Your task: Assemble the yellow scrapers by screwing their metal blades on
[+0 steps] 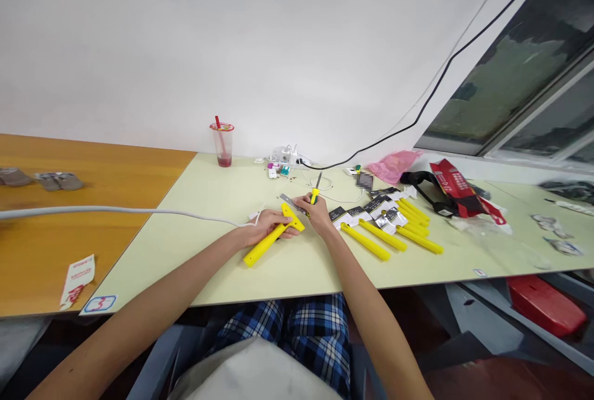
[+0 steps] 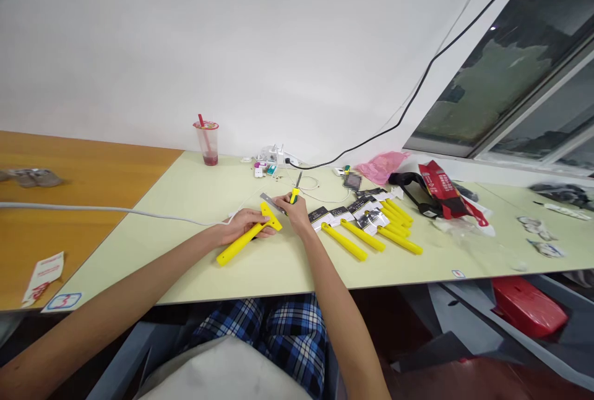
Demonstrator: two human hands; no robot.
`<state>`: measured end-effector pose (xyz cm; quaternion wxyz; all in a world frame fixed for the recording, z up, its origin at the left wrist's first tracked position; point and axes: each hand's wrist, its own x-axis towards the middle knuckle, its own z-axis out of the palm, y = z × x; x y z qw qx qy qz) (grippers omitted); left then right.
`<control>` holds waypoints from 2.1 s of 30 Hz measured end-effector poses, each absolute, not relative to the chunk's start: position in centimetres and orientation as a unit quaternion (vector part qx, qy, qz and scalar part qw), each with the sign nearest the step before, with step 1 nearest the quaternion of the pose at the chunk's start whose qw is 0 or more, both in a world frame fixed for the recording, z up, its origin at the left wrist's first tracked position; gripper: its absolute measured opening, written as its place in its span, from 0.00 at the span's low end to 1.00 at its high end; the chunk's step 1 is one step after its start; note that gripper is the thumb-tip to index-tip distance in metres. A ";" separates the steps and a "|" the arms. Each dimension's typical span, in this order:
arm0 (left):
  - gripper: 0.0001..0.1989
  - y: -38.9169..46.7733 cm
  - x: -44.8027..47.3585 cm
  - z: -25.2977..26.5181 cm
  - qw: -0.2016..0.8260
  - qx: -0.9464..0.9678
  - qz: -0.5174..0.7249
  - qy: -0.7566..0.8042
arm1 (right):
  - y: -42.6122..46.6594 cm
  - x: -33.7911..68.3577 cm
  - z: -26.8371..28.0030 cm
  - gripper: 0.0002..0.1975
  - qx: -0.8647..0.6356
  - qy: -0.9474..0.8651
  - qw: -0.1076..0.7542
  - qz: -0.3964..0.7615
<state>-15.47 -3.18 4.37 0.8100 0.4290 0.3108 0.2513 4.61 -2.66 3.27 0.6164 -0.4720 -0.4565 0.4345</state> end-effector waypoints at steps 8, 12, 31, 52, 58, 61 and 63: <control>0.05 -3.4 -15.3 4.6 0.803 0.434 0.255 0.319 | -2.7 4.6 3.1 0.33 -0.455 -0.482 0.596 0.454; 0.04 -3.6 -15.1 4.7 0.804 0.421 0.270 0.321 | -2.6 4.7 3.0 0.33 -0.452 -0.486 0.587 0.463; 0.05 -3.4 -14.6 4.6 0.797 0.352 0.365 0.329 | -3.0 5.0 3.7 0.34 -0.461 -0.508 0.560 0.464; 0.08 -3.1 -14.9 4.9 0.809 0.354 0.337 0.328 | -3.3 4.3 3.8 0.36 -0.464 -0.502 0.561 0.467; 0.09 -3.1 -14.8 4.6 0.807 0.361 0.333 0.328 | -3.5 4.1 4.0 0.37 -0.467 -0.499 0.558 0.472; 0.09 -3.1 -14.7 4.4 0.801 0.360 0.335 0.340 | -3.5 4.2 3.9 0.36 -0.460 -0.494 0.559 0.482; 0.09 -3.1 -14.7 4.4 0.798 0.364 0.338 0.341 | -3.4 4.2 3.7 0.37 -0.460 -0.491 0.558 0.486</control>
